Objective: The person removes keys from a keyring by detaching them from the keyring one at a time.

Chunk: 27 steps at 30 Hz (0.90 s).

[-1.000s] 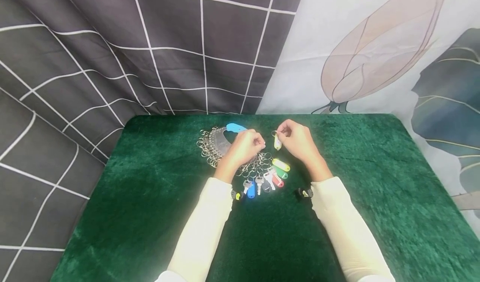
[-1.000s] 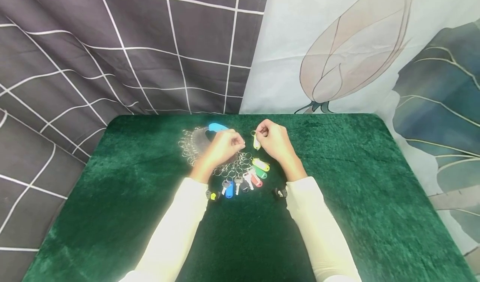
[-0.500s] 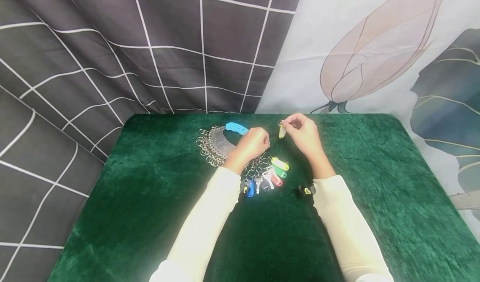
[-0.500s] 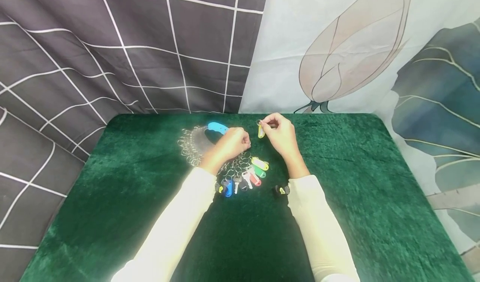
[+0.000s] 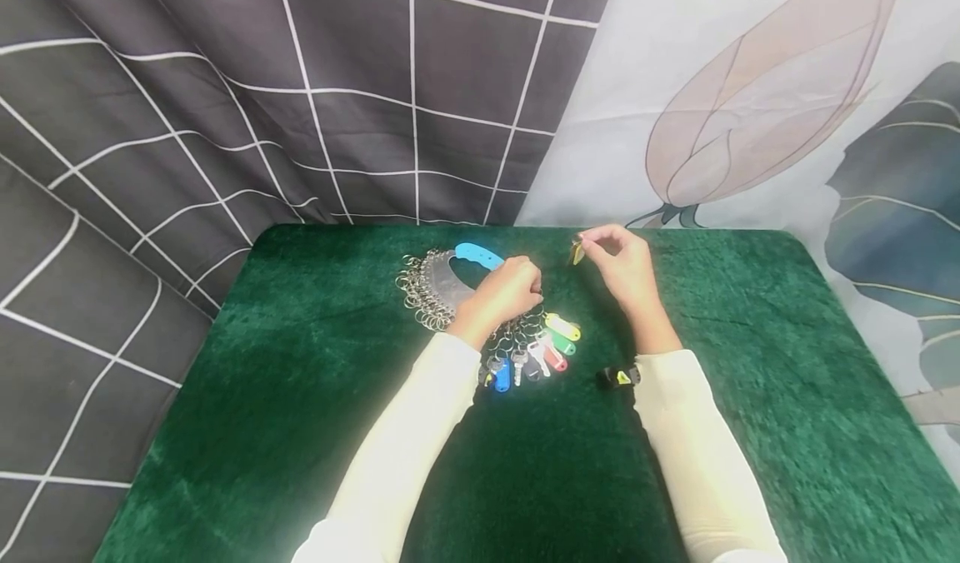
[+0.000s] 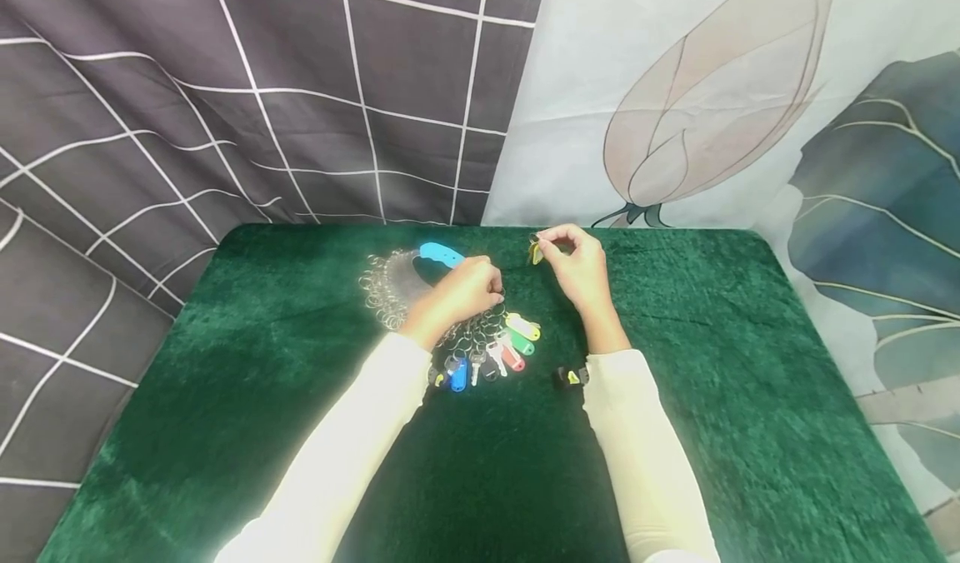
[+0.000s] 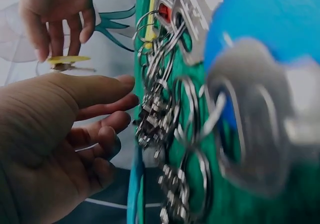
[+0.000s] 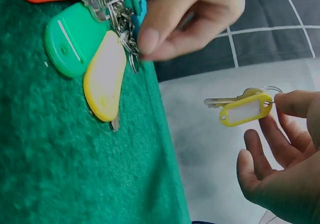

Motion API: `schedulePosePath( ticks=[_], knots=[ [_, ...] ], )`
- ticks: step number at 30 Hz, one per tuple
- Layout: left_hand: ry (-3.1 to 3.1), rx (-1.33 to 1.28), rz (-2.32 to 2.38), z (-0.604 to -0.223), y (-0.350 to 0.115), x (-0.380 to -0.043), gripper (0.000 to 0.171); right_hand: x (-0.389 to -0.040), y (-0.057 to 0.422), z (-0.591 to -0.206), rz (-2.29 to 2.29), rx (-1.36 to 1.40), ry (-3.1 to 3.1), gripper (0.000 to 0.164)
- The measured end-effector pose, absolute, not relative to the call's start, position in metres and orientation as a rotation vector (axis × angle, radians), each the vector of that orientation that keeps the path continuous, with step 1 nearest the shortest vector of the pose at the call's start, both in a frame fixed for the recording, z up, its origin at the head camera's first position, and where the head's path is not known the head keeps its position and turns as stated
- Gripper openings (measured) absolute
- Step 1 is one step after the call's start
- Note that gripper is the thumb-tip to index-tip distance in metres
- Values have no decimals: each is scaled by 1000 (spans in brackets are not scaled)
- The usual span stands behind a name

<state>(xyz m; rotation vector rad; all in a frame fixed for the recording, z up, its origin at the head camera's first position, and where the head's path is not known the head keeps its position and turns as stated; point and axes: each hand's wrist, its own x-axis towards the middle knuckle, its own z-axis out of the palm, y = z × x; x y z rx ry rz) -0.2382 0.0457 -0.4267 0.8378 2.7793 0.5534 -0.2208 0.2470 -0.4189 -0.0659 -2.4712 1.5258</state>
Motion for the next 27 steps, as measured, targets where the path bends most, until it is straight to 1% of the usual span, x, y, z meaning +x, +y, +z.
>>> schedulePosePath(
  ticks=[4,10,16,22,27],
  knots=[
    [2793,879,533,-424,31,-233,10,-220,252,-418,1493,-94,-2485,25],
    [2814,866,553,-417,6,-224,4,-219,263,-415,1403,-164,-2512,27],
    [2842,895,505,-417,-15,-216,13,-217,281,-412,1251,-243,-2548,29],
    [2887,905,441,-419,-35,-207,16,-219,302,-410,1150,-252,-2585,28],
    [2948,989,416,-424,-51,-198,15,-220,320,-410,1067,-224,-2621,29]
  ],
)
